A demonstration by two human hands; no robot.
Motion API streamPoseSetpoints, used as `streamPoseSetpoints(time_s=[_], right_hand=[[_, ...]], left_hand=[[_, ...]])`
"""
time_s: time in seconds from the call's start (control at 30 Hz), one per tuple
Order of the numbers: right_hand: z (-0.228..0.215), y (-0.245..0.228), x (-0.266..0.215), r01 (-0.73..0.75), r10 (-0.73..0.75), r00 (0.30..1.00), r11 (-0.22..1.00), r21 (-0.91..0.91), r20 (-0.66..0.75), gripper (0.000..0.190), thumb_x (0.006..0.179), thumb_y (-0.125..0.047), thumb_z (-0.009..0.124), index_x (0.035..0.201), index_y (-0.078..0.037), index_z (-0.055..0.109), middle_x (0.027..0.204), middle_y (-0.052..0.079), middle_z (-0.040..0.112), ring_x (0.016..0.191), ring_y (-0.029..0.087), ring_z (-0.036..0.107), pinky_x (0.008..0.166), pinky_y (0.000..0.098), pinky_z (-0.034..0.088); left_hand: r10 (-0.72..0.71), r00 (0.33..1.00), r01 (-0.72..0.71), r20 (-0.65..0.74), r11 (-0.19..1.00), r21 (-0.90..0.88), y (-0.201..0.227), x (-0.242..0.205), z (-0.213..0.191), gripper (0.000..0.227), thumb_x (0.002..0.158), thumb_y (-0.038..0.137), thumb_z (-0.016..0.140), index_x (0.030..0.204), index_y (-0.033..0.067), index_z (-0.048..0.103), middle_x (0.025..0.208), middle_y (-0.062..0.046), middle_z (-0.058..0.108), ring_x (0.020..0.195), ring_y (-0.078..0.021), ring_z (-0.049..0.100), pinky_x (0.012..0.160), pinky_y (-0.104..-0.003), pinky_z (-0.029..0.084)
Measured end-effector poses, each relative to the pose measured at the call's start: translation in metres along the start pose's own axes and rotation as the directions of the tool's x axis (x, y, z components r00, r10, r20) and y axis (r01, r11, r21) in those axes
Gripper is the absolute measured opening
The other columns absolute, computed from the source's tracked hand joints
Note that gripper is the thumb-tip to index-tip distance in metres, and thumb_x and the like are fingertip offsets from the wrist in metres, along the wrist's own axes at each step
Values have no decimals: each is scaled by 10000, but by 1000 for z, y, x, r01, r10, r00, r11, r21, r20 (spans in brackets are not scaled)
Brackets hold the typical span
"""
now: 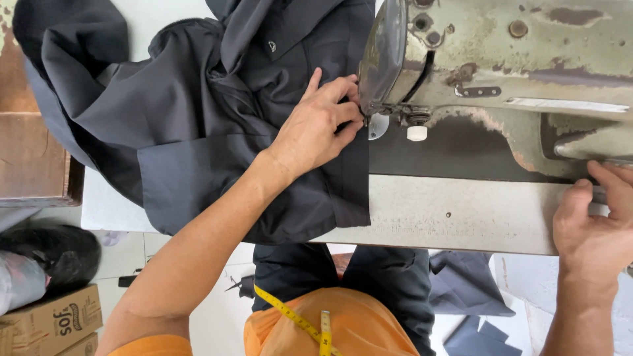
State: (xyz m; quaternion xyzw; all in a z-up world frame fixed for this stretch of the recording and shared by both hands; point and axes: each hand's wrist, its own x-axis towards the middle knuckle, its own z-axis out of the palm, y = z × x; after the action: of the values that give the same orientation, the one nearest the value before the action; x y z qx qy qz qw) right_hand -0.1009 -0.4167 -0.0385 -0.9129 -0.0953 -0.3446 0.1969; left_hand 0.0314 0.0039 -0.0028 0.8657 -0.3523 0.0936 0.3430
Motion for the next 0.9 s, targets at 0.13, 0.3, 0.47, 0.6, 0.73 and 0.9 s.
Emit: streamPoseSetpoints(time_s=[0.13, 0.3, 0.47, 0.6, 0.73, 0.9], right_hand=[[1, 5, -7, -24, 24, 1000, 1000, 18, -3, 220, 1146, 232, 598, 1326, 278, 715, 1365, 362, 654, 1309, 495, 643, 1204, 528, 530], [-1, -9, -7, -106, 107, 994, 991, 85, -7, 307, 1180, 188, 573, 1459, 316, 572, 1448, 373, 588, 1360, 455, 558, 1195, 477, 443], [-2, -10, -7, -21, 21, 1000, 997, -71, -4, 364, 1172, 144, 662, 1488, 317, 616, 1446, 386, 654, 1313, 476, 644, 1153, 469, 509], [2, -11, -4, -83, 83, 996, 996, 25, -27, 330, 1169, 184, 644, 1465, 322, 601, 1439, 390, 628, 1355, 470, 592, 1198, 471, 461], [1, 2, -9, -111, 109, 994, 991, 72, 33, 228, 1203, 191, 561, 1405, 263, 640, 1440, 373, 594, 1361, 475, 577, 1199, 505, 468], [3, 6, -7, -48, 48, 999, 999, 9, 2, 201, 1185, 190, 626, 1319, 267, 755, 1376, 355, 654, 1327, 469, 638, 1207, 508, 522]], left_hand=[[-4, 1000, 4, -12, 1000, 8, 5, -4, 2, 142, 994, 19, 648, 861, 31, 697, 1055, -80, 539, 1342, -392, 555, 1189, -740, 191], [-14, 1000, 14, -21, 1000, 1, 3, -3, 2, 134, 993, 27, 649, 867, 45, 692, 1071, -88, 545, 1350, -386, 542, 1187, -740, 191], [-22, 999, 22, -31, 1000, -11, 1, -1, 4, 140, 997, 33, 655, 861, 44, 686, 1059, -79, 548, 1344, -392, 557, 1190, -732, 191], [-21, 1000, 21, -20, 1000, 2, -1, 4, 1, 151, 993, 15, 653, 846, 42, 679, 1036, -76, 532, 1348, -385, 554, 1205, -709, 189], [-29, 1000, 29, -10, 1000, -9, -3, 3, 3, 122, 980, 28, 673, 860, 44, 686, 1052, -77, 545, 1351, -386, 552, 1201, -716, 182], [-22, 1000, 22, -11, 1000, 7, -3, 1, 4, 135, 986, 28, 650, 856, 51, 677, 1066, -76, 542, 1355, -376, 549, 1203, -710, 184]])
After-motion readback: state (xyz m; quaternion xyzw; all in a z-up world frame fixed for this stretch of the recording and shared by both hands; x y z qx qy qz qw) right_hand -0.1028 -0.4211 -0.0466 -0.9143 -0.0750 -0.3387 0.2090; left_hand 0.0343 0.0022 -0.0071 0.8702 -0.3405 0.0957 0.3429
